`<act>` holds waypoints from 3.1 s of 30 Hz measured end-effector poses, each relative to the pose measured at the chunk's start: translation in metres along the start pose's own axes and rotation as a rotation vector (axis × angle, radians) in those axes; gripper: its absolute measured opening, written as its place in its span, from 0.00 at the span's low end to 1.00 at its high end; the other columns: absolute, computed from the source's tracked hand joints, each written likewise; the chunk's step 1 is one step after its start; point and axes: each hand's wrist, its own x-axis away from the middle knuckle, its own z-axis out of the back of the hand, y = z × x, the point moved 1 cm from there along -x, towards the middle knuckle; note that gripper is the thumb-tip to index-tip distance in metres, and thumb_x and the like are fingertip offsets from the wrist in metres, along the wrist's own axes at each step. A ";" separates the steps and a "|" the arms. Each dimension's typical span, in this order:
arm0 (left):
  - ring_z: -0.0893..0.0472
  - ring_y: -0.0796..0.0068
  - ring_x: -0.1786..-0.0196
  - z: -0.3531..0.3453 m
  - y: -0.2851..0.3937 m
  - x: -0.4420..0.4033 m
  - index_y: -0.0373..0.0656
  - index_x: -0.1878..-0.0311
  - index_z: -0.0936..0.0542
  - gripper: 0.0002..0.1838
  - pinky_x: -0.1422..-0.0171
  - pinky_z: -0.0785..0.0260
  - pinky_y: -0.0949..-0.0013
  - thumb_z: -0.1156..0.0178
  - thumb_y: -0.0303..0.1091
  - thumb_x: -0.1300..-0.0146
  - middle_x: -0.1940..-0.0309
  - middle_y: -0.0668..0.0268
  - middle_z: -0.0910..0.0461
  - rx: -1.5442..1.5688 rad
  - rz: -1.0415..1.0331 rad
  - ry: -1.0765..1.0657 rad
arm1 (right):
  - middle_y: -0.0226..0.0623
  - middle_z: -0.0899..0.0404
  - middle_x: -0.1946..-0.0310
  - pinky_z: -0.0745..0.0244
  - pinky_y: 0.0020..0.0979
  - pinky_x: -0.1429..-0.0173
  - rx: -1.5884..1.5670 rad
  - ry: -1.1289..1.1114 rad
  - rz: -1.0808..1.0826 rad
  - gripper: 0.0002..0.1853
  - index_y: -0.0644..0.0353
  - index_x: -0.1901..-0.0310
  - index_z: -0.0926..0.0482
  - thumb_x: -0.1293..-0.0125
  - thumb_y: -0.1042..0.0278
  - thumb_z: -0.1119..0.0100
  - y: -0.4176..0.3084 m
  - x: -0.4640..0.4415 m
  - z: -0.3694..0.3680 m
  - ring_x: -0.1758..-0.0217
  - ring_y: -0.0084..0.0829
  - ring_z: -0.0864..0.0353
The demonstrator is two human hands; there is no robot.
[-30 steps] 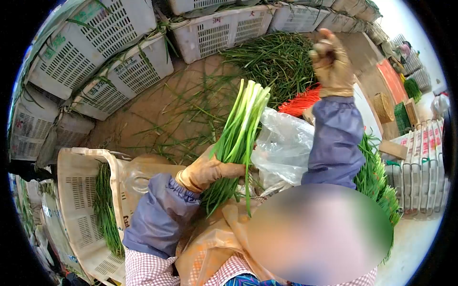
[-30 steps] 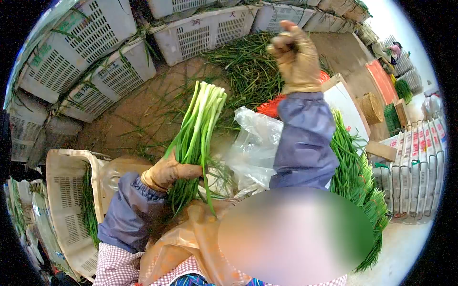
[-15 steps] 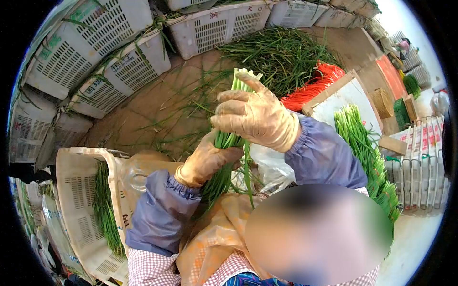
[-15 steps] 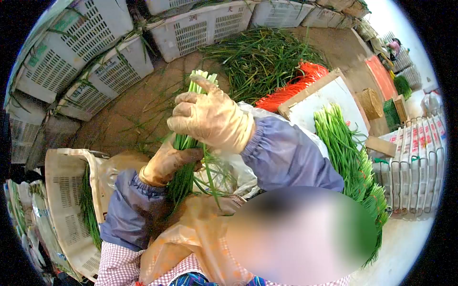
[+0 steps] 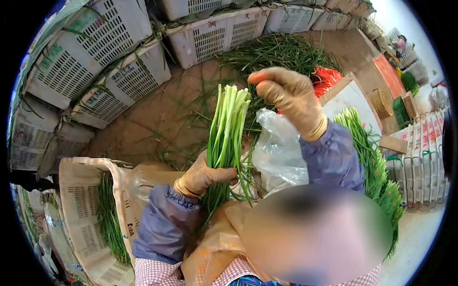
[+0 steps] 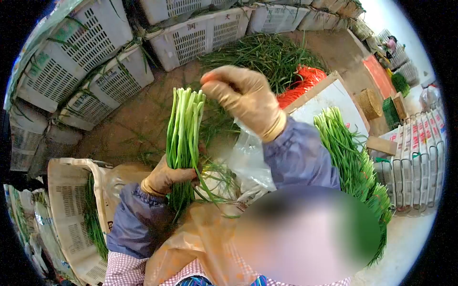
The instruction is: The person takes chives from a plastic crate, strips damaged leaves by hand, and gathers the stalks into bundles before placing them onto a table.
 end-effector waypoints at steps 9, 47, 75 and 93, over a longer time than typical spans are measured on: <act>0.24 0.73 0.67 -0.005 0.005 0.004 0.39 0.43 0.33 0.32 0.66 0.30 0.72 0.35 0.25 0.55 0.63 0.61 0.22 -0.001 0.023 0.040 | 0.30 0.25 0.79 0.33 0.22 0.70 0.326 0.134 0.235 0.06 0.64 0.68 0.24 0.40 0.70 0.41 -0.004 -0.006 -0.010 0.76 0.20 0.29; 0.23 0.53 0.54 0.150 0.045 -0.006 0.41 0.46 0.27 0.27 0.51 0.29 0.60 0.37 0.27 0.54 0.56 0.53 0.22 -1.912 0.047 0.199 | 0.20 0.38 0.87 0.25 0.31 0.65 -0.923 -0.306 0.478 0.11 0.60 0.54 0.29 0.33 0.65 0.52 -0.009 0.024 0.108 0.84 0.19 0.33; 0.24 0.77 0.64 -0.117 0.049 -0.073 0.40 0.41 0.34 0.25 0.59 0.28 0.74 0.41 0.28 0.43 0.63 0.66 0.24 -0.094 -0.425 0.277 | 0.55 0.42 0.39 0.42 0.34 0.35 0.097 0.206 0.260 0.67 0.57 0.31 0.70 0.63 0.55 0.26 0.036 0.104 -0.015 0.35 0.44 0.39; 0.21 0.62 0.60 -0.275 -0.056 -0.300 0.38 0.42 0.31 0.21 0.54 0.30 0.66 0.51 0.30 0.40 0.61 0.51 0.22 -1.197 -0.685 -0.258 | 0.31 0.28 0.77 0.39 0.22 0.84 0.041 0.861 -0.354 0.29 0.62 0.43 0.31 0.51 0.74 0.39 -0.082 0.324 0.288 0.87 0.20 0.34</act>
